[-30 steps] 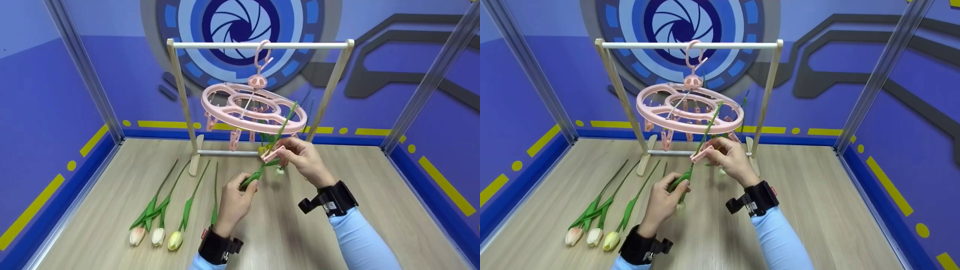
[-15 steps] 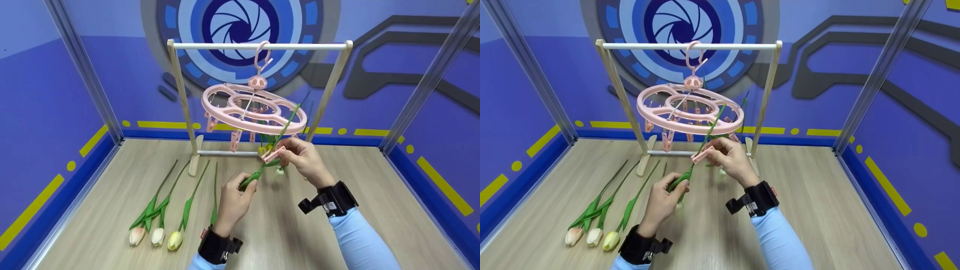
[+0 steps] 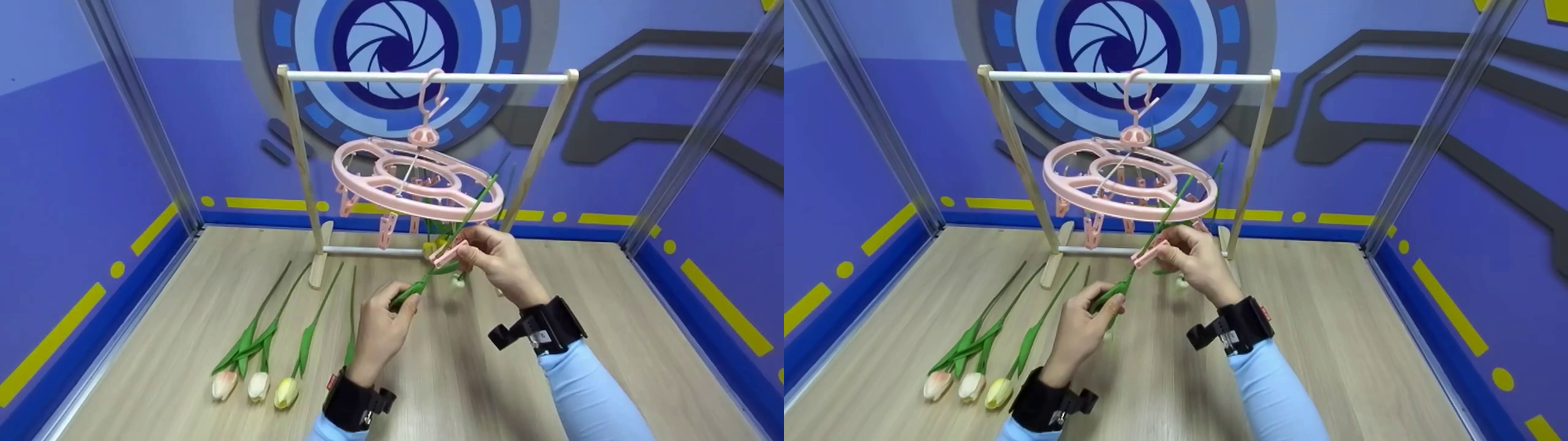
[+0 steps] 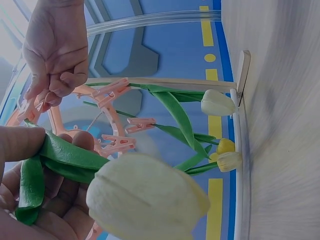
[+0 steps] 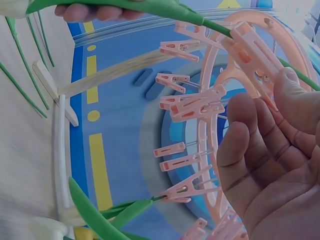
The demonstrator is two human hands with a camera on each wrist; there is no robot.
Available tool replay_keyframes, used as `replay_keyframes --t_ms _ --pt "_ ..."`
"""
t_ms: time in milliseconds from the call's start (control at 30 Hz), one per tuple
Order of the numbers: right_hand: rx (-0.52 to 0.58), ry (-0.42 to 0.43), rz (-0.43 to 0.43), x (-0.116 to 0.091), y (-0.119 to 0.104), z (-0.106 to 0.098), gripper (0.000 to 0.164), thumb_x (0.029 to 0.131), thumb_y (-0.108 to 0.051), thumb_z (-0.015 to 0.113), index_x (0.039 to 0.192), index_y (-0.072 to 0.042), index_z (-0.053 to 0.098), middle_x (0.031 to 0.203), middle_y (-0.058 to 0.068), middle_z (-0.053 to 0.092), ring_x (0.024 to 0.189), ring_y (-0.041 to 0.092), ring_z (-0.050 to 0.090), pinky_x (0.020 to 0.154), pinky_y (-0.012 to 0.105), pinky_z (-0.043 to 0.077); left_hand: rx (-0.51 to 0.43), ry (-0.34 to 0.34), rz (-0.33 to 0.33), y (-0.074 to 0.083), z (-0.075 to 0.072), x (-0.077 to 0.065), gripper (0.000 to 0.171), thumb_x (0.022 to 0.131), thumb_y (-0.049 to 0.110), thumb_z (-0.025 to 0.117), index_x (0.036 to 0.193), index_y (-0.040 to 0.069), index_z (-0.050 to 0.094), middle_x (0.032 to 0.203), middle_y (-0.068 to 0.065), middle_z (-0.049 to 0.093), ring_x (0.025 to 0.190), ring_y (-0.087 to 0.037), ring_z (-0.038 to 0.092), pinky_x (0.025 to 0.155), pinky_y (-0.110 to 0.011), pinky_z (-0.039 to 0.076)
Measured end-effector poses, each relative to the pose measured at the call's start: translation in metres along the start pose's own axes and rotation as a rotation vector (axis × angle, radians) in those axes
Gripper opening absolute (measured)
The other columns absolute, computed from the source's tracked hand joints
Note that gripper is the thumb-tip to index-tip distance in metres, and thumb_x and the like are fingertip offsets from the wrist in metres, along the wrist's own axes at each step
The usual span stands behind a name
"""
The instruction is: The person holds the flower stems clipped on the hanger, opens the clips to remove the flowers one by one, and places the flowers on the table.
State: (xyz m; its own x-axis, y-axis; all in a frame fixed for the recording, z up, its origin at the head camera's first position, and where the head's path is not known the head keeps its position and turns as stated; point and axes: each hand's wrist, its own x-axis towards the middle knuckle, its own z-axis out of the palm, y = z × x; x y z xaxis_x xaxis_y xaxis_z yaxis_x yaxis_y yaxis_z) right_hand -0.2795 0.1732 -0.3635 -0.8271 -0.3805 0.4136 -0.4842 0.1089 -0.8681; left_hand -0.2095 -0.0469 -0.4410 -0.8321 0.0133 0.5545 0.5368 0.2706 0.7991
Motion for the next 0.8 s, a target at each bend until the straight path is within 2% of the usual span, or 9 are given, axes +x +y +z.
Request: replay_keyframes --t_ms 300,567,800 --pt "0.021 -0.017 0.011 -0.0007 -0.0016 -0.0026 0.020 0.103 -0.006 0.061 0.106 0.013 0.061 0.091 0.004 0.070 0.072 0.015 0.062 0.066 0.028 0.055 0.014 0.008 0.015 0.0000 -0.0009 0.0005 0.008 0.100 0.013 0.069 0.097 0.006 0.073 0.085 0.000 0.067 0.073 -0.010 0.061 0.065 -0.025 0.050" --pt "-0.035 -0.036 -0.019 -0.0004 -0.0027 -0.0067 0.016 0.103 -0.006 0.061 0.108 0.009 0.065 0.094 0.004 0.076 0.072 0.026 0.065 0.066 0.030 0.056 0.013 0.005 0.002 0.0005 -0.0018 0.0007 0.008 0.100 0.013 0.068 0.097 0.007 0.073 0.084 0.000 0.067 0.072 -0.010 0.060 0.064 -0.024 0.050" --pt "-0.011 -0.035 -0.012 -0.0005 -0.0020 -0.0066 0.018 0.104 -0.007 0.061 0.109 0.010 0.064 0.095 0.003 0.076 0.072 0.019 0.065 0.067 0.029 0.056 0.016 0.004 0.009 -0.0012 -0.0011 0.0002 0.007 0.100 0.011 0.068 0.096 0.006 0.072 0.084 0.000 0.066 0.071 -0.009 0.059 0.064 -0.024 0.049"
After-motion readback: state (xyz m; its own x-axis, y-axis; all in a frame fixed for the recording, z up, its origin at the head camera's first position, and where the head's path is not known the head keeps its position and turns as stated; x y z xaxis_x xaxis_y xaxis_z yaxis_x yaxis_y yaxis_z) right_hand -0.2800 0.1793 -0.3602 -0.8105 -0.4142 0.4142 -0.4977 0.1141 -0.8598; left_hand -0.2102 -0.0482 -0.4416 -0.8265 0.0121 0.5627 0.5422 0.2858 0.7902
